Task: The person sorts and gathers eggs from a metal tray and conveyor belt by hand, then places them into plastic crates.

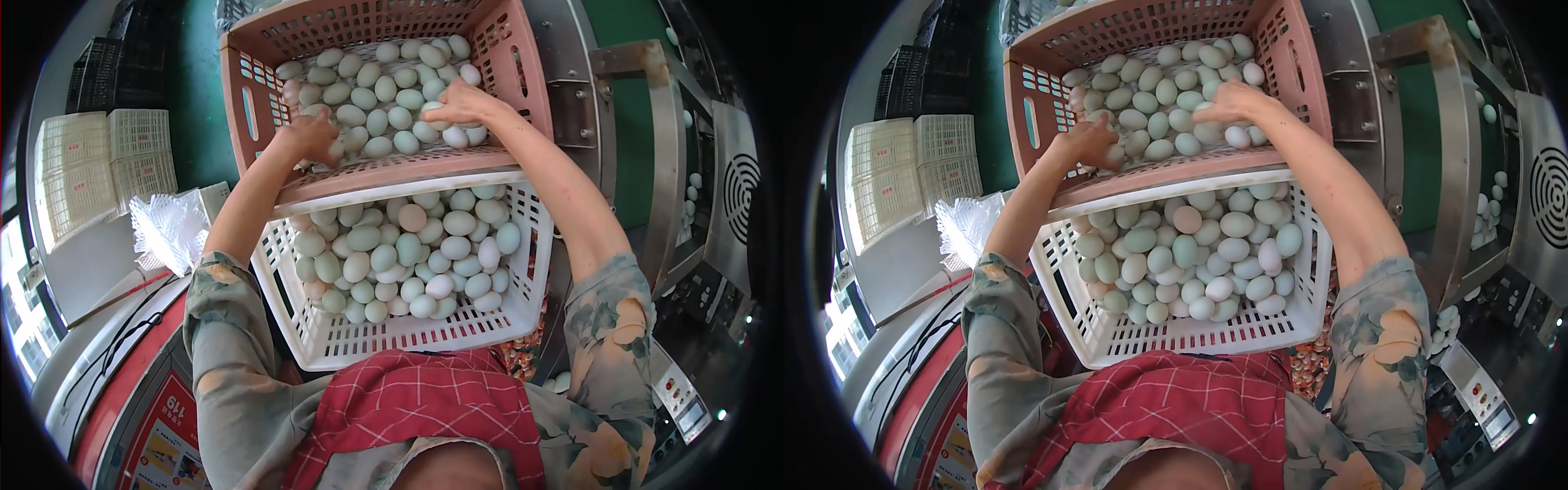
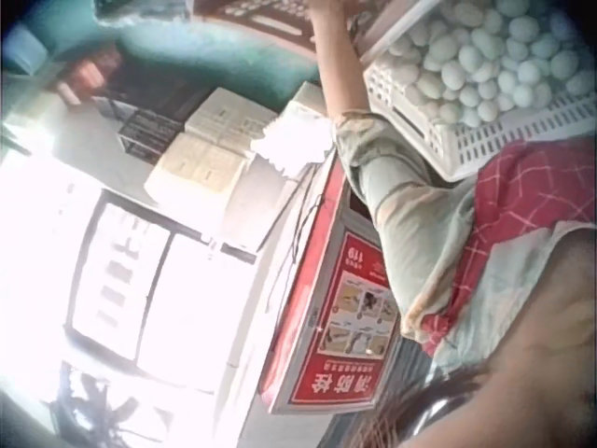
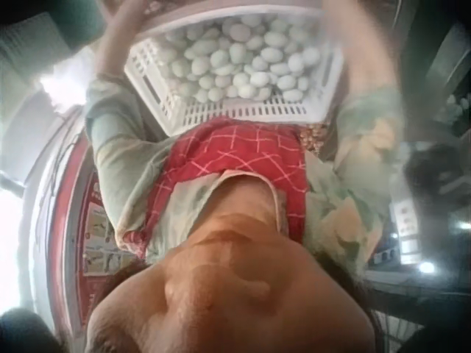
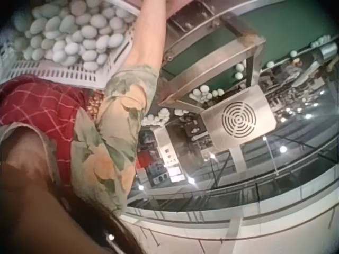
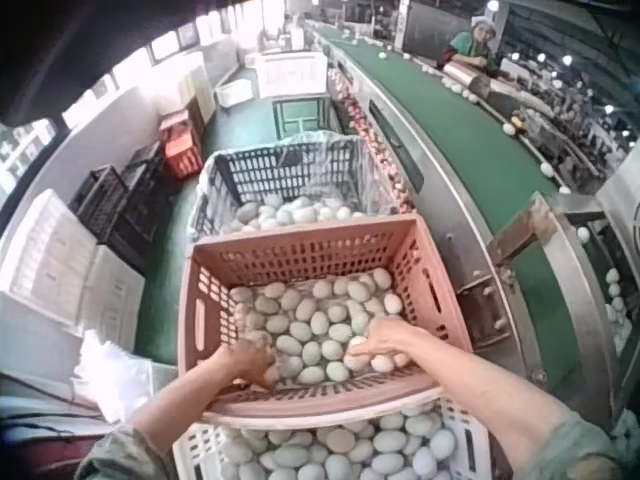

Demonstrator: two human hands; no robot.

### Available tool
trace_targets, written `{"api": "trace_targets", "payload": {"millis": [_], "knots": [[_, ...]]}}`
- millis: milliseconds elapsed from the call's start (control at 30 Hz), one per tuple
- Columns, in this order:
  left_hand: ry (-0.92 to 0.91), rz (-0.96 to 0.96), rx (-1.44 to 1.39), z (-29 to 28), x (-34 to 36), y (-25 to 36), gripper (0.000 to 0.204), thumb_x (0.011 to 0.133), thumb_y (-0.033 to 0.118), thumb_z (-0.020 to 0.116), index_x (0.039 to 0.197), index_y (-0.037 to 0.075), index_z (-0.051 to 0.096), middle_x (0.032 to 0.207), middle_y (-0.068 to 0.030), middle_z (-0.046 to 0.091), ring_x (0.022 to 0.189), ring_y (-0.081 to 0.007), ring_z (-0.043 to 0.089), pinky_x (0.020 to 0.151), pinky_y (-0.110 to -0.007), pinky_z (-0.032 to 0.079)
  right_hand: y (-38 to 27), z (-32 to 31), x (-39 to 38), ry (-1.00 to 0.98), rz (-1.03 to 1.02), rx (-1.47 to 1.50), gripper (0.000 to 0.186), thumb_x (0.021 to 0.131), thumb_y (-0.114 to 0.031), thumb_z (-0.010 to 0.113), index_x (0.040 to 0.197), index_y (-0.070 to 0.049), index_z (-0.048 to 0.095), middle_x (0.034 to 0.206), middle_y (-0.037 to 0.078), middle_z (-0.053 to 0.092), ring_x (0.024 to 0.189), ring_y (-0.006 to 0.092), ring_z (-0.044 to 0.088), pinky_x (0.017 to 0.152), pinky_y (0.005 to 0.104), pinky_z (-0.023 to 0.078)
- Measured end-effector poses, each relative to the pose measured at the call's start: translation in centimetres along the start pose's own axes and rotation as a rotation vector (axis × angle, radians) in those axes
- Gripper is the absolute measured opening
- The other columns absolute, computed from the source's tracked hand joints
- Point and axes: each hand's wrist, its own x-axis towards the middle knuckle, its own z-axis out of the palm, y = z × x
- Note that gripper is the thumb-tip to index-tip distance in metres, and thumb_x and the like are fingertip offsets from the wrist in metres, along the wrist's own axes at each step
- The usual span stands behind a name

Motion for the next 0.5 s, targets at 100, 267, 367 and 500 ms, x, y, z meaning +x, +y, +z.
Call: {"api": "trace_targets", "payload": {"millis": [100,267,367,500], "knots": [[-0.077,0.023,0.022,0.6,0.6,-1.2,0.058,0.071,0.048,0.070,0.118,0.015,0.061,0.141,-0.0238,0.033,0.115,-0.0395,0.051,0.097,-0.048,0.044,1.7,2.1,2.1,0.007,0.099,-0.275,0.079,0.068,-0.061,0.062,0.113,0.005,0.064,0.138,0.030,0.040,0.116,0.0393,0.053,0.097,0.0451,0.044],[0.201,0.194,0.193,2.1,3.5,-1.9,0.063,0.066,0.043,0.078,0.120,0.017,0.058,0.143,-0.0179,0.029,0.119,-0.0360,0.044,0.095,-0.047,0.046,2.9,3.0,2.9,-0.031,0.178,-0.338,0.077,0.070,-0.059,0.063,0.119,0.001,0.062,0.142,0.027,0.035,0.120,0.0382,0.051,0.097,0.0456,0.045],[0.371,0.272,0.174,2.1,4.5,-1.0,0.069,0.061,0.034,0.084,0.121,0.017,0.055,0.140,-0.0174,0.030,0.119,-0.0364,0.043,0.092,-0.045,0.049,4.3,3.5,2.2,-0.003,0.168,-0.330,0.076,0.075,-0.064,0.061,0.118,-0.001,0.063,0.145,0.027,0.031,0.122,0.0392,0.049,0.098,0.0484,0.044],[0.308,0.180,0.035,3.4,3.2,-1.5,0.077,0.060,0.031,0.084,0.130,0.022,0.051,0.145,-0.0191,0.028,0.127,-0.0412,0.038,0.098,-0.050,0.044,3.6,5.3,3.8,0.143,-0.002,-0.383,0.070,0.077,-0.061,0.063,0.121,-0.007,0.062,0.133,0.026,0.048,0.124,0.0362,0.047,0.098,0.0494,0.044]]}}
